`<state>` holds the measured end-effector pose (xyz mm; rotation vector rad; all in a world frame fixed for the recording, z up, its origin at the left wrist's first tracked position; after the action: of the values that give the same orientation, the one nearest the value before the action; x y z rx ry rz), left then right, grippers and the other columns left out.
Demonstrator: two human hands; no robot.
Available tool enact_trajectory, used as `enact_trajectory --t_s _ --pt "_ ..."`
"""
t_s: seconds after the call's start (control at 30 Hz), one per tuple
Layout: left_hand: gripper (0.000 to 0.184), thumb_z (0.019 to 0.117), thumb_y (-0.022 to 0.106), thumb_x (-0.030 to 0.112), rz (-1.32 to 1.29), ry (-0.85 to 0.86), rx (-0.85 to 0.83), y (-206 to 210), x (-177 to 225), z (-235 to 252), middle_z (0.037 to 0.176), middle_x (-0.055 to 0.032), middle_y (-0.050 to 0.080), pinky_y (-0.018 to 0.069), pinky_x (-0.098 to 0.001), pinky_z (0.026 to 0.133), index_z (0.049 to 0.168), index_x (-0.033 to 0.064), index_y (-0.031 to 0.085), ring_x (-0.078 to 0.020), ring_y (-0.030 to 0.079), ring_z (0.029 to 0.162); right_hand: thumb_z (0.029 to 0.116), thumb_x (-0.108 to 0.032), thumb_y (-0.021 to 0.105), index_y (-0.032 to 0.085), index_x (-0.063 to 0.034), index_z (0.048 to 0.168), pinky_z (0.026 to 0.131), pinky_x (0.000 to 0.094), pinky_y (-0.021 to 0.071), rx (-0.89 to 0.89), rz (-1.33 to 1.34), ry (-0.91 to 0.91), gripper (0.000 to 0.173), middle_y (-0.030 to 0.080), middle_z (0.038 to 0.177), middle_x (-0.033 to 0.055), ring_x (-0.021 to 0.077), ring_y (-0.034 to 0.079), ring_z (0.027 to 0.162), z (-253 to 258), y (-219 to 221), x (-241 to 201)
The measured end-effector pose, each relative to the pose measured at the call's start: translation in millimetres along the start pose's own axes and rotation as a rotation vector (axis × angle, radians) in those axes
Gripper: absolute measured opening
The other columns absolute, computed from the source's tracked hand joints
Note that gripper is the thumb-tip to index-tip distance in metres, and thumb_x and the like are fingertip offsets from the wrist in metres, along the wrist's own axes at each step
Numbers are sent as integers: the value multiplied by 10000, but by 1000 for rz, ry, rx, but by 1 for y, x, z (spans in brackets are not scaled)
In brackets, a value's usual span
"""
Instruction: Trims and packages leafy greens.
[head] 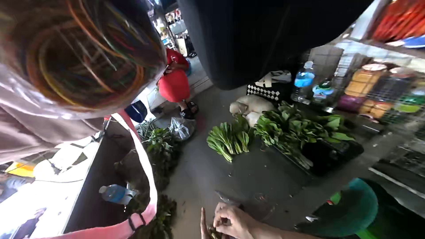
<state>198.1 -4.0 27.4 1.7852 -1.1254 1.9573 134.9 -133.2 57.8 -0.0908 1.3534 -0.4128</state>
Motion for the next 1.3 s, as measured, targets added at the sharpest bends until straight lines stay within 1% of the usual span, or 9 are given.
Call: enact_trajectory --t_s 0.33,0.43,0.57,0.7,0.9,1.03,1.1,1.2,1.3 --pt "1150 766 837 107 -4 -68 23 8 1 12 996 -207 690 583 -431 831 1646 87 96 -214 691 828 962 -205 699 749 -43 1091 950 334 531 1 40 184 213 682 1111 133 196 652 1036 1 -8 15" --pt "1148 773 850 136 144 -32 7 10 8 22 947 -159 740 605 -492 782 1648 104 107 -243 726 781 944 -284 699 636 -38 1293 927 384 555 29 116 267 432 650 1200 156 218 662 1025 0 -7 18" --pt "986 886 719 171 169 51 -81 24 12 28 1329 -188 627 579 -436 954 1623 -10 90 -220 693 1087 846 -553 778 535 -26 1434 1086 414 471 17 3 258 826 582 1405 189 266 576 1269 0 1 26" --pt "1276 750 848 159 220 134 -48 28 5 32 1461 -227 526 564 -530 953 1633 44 -66 -321 655 1173 927 -531 707 688 -9 1189 1013 444 501 -8 -73 161 584 663 1156 192 293 626 1126 -2 1 34" --pt "1291 663 911 132 43 195 -170 36 4 38 1396 -219 578 509 -401 1075 1612 -45 54 -214 627 1231 1015 -369 625 657 13 1119 858 416 551 12 -21 214 398 678 1003 175 246 670 915 -2 -8 35" --pt "1144 698 895 153 148 129 -179 38 4 35 1461 -240 544 455 -423 1130 1586 -80 212 -272 588 1307 999 -310 635 660 17 1138 886 407 550 67 -34 294 356 695 1012 182 249 686 941 -3 -12 40" --pt "1222 689 894 197 163 99 -183 40 9 36 1430 -251 559 477 -388 1106 1580 -116 118 -234 607 1275 1003 -285 619 677 28 1170 942 404 541 72 -51 277 360 719 1070 201 258 700 999 -1 -12 33" --pt "1430 645 936 145 108 109 -161 39 3 37 1354 -261 588 502 -406 1078 1607 -13 -110 -226 646 1195 1028 -247 563 701 36 1119 969 445 521 -56 -95 177 328 697 1086 211 299 673 1045 6 -7 38" --pt "1457 654 947 192 195 52 -149 37 4 39 1372 -204 613 524 -463 1058 1622 64 -135 -242 662 1190 1006 -211 585 698 28 1074 916 435 530 -76 -117 203 273 690 1026 197 290 671 984 14 -9 45"
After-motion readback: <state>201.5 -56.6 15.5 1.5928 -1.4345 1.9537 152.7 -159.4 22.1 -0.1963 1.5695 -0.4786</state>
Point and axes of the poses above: each hand's wrist, its own z-axis towards the middle knuckle, its own y-axis out of the palm, x = y × z, the point moved 7 cm from there along z, towards the middle knuckle
